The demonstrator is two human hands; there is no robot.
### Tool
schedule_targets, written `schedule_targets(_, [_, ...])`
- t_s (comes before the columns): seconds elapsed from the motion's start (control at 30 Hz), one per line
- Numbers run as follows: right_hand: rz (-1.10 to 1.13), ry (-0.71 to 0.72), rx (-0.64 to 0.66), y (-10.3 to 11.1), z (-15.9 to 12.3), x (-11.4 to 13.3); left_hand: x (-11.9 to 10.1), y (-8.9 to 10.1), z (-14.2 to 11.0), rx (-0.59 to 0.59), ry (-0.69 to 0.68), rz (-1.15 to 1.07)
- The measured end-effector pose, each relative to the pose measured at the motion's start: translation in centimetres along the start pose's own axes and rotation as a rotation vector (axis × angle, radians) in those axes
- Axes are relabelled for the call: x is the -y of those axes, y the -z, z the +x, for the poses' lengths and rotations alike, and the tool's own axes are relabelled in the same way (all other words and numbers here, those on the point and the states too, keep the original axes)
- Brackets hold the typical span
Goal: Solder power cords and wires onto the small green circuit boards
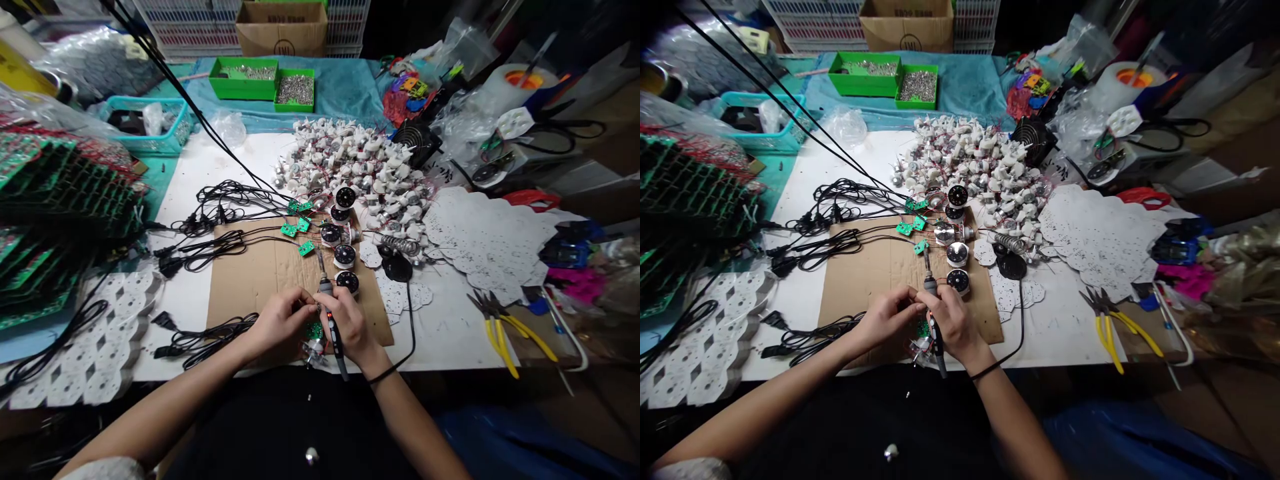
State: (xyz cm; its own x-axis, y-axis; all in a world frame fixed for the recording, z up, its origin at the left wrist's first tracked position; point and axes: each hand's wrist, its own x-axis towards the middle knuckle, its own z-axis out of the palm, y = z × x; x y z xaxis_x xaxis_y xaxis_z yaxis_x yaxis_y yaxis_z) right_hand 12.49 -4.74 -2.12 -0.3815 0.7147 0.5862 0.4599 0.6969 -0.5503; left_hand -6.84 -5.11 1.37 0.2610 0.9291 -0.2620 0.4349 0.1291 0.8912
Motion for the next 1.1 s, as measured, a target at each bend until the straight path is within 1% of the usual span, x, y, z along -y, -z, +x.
schedule_targets(0.1, [-0.081,-0.052,-0.093,0.7,-0.6,0.2,-0.1,0.1,0.0,0.006,0.009,0.021])
schedule_targets(0.17, [-0.155,-0.103,-0.186,1.5,-1.0,0.2,0.0,0.1,0.0,0.009,0.037,0.026])
schedule_targets(0.23, [-0.202,-0.148,-0.241,2.4,-1.5,0.3,0.2,0.1,0.0,0.021,0.068,0.006])
schedule_targets(0.3, [-0.209,-0.184,-0.258,3.2,-2.1,0.5,0.1,0.2,0.1,0.051,0.091,-0.064])
schedule_targets(0.4, [-0.167,-0.243,-0.277,3.8,-3.0,0.9,-0.2,0.3,0.5,0.094,0.129,-0.245])
schedule_targets(0.5, [-0.135,-0.266,-0.277,3.6,-3.6,1.4,-0.3,0.4,1.0,0.099,0.19,-0.378])
schedule_targets(0.57, [-0.132,-0.256,-0.267,3.3,-3.8,1.8,0.0,0.2,1.1,0.084,0.21,-0.395])
schedule_targets(0.7, [-0.138,-0.203,-0.252,2.7,-3.7,2.2,1.1,-0.3,1.0,0.052,0.18,-0.322])
schedule_targets(0.83, [-0.098,-0.18,-0.237,2.4,-3.7,2.5,1.6,-0.5,0.7,0.054,0.171,-0.263])
schedule_targets(0.93, [-0.069,-0.171,-0.226,2.6,-3.9,2.7,1.7,-0.4,0.6,0.057,0.163,-0.24])
schedule_targets(1.1, [0.012,-0.161,-0.163,3.5,-4.5,3.1,2.0,-0.4,0.7,0.069,0.156,-0.222])
